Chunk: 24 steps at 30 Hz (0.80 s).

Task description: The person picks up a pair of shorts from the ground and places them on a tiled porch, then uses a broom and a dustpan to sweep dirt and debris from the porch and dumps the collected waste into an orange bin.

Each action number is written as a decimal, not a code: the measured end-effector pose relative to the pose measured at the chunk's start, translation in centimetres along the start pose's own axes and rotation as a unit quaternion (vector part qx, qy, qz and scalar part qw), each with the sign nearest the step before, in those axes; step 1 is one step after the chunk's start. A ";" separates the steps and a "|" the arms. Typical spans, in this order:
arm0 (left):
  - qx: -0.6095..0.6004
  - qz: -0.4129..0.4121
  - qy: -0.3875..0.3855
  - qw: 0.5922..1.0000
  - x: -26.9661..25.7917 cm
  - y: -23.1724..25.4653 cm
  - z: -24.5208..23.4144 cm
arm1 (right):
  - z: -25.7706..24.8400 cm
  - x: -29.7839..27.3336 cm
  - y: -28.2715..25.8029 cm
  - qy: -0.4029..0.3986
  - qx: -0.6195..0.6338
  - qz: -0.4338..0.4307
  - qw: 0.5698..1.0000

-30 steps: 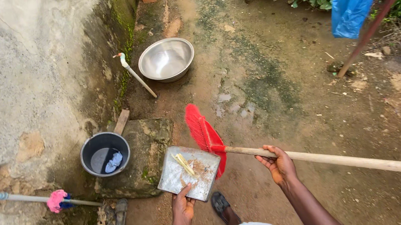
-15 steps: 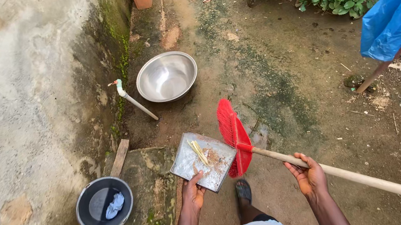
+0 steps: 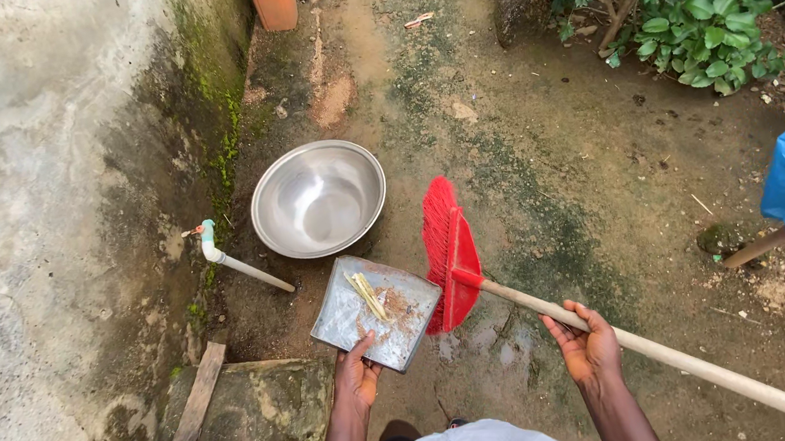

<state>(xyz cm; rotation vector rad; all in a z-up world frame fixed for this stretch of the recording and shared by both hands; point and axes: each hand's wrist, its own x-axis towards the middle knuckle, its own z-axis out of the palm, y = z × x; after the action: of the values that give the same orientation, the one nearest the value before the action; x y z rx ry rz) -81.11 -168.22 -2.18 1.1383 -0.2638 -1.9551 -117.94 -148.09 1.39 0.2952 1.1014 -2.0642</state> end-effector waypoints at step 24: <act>0.055 -0.039 -0.068 0.995 50.2 22.5 30.7 | 42.2 39.6 4.5 0.030 -0.023 -0.054 0.998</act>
<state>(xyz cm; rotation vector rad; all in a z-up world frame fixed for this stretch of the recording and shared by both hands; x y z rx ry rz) -104.94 -226.55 -3.65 1.1005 -0.4102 -2.1129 -135.66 -203.31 3.50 0.2830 1.2233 -2.1346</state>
